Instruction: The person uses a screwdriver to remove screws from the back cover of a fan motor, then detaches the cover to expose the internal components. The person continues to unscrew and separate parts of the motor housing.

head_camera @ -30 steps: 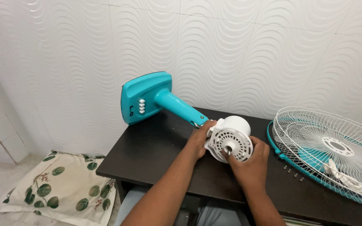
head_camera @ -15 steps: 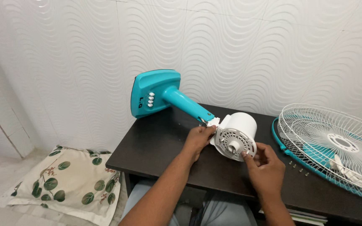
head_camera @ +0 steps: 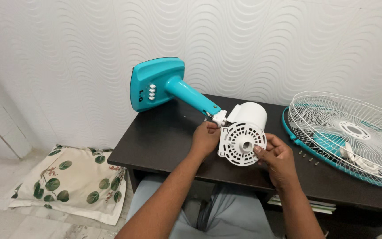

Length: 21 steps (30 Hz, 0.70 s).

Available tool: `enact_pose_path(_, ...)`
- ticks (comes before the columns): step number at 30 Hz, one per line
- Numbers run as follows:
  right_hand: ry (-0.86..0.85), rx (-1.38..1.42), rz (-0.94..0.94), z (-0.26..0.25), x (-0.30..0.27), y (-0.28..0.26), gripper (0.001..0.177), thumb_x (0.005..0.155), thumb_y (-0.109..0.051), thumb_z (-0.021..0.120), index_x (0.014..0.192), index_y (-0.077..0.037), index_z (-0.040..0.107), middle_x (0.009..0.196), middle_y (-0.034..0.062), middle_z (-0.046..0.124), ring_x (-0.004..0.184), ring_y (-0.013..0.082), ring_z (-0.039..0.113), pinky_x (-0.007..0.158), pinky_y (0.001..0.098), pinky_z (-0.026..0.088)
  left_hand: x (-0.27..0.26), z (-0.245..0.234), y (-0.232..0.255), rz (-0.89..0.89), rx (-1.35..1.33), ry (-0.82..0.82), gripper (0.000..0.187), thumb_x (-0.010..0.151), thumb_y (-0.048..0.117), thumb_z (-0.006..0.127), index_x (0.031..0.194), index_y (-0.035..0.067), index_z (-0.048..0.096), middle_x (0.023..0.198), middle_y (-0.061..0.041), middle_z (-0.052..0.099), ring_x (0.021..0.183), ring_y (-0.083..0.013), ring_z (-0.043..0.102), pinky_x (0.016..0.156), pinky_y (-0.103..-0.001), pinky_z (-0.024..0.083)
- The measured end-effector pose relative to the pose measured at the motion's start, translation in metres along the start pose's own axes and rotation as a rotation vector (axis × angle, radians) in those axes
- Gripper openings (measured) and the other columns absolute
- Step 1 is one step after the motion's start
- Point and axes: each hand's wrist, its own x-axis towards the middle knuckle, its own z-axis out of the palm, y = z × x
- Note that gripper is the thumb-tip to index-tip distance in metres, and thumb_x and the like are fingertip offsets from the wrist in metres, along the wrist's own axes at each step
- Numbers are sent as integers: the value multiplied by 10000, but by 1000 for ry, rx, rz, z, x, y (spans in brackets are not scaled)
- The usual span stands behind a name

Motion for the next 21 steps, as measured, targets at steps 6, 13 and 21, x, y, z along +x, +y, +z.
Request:
enact_pose_path(6, 131, 372, 8, -5, -5, -6, 476, 867, -15, 633, 1332, 13, 541, 1056, 118, 738, 872, 163, 745, 740, 315, 612, -8, -9, 12, -84, -59, -14, 355, 835, 209, 750, 1086, -30, 677, 956, -152, 762, 830, -226, 729, 730, -346, 581)
enact_pose_path(13, 334, 324, -128, -31, -21, -32, 552, 917, 14, 600, 1456, 42, 487, 1162, 155, 708, 923, 187, 730, 687, 288, 602, -6, -7, 11, 31, 125, 20, 380, 810, 251, 776, 1062, -22, 698, 962, -133, 770, 881, -203, 746, 790, -329, 580)
enact_pose_path(21, 704, -268, -195, -124, 0, -111, 532, 961, -38, 672, 1445, 93, 497, 1095, 191, 730, 944, 249, 729, 760, 295, 598, -9, -8, 12, 31, 150, -3, 359, 829, 247, 757, 1060, -20, 692, 966, -138, 769, 893, -224, 752, 799, -341, 585)
